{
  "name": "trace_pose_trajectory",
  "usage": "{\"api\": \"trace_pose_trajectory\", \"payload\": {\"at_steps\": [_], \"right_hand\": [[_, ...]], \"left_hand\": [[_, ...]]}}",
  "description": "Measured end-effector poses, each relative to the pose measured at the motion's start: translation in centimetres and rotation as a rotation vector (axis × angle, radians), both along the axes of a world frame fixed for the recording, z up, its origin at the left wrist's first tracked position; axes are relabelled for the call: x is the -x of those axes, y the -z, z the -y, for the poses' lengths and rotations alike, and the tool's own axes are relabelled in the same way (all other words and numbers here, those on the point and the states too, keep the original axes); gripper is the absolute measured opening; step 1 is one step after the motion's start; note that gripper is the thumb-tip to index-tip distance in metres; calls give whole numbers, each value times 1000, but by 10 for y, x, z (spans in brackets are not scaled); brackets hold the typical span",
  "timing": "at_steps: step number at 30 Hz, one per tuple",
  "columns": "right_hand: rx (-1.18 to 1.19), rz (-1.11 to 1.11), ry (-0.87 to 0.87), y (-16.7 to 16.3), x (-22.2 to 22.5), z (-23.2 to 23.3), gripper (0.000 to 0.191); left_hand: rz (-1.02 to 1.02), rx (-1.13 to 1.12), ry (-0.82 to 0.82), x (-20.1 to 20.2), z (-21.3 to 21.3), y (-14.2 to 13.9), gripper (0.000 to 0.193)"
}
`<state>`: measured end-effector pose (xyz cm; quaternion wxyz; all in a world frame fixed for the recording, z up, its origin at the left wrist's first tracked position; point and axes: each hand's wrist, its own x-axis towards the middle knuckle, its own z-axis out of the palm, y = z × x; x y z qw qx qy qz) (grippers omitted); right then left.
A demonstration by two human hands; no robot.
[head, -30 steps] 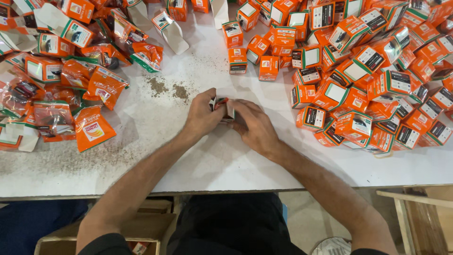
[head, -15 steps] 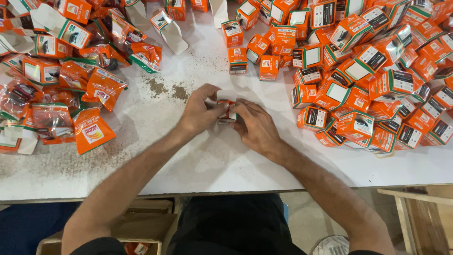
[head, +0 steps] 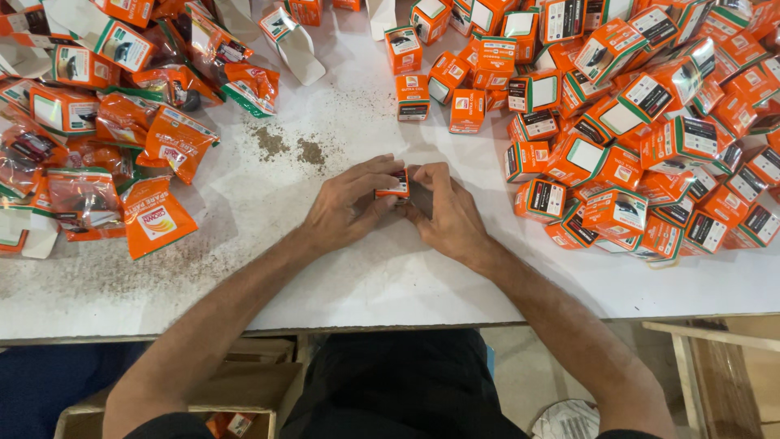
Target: The person picks up small orange product boxes from a large pile on the table, folds and closes their flaps by hand, and drops the closed boxes into a crate below the table edge. They repeatedly gather boxes from the pile one at a time and press the carton sides closed before discarding them into the bin.
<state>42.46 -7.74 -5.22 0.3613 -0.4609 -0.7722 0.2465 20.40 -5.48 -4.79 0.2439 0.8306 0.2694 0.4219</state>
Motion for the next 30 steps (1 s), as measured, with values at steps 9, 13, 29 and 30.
{"api": "trace_pose_trajectory", "payload": {"at_steps": [9,13,29,30], "right_hand": [[4,50,-6,0,0,-2,62],[-65,46,-7,0,1,0,65],[-528,172,307,-37,-28,-27,51],[-681,317,475,-45,-36,-28,77]], "left_hand": [[-527,-807,-1,13,-3,-7,20],[-408,-739,45,12,-6,-2,32],[-456,-598,-648,44,-129,-24,63],[-603,-665,-718,50,-150,-24,69]]}}
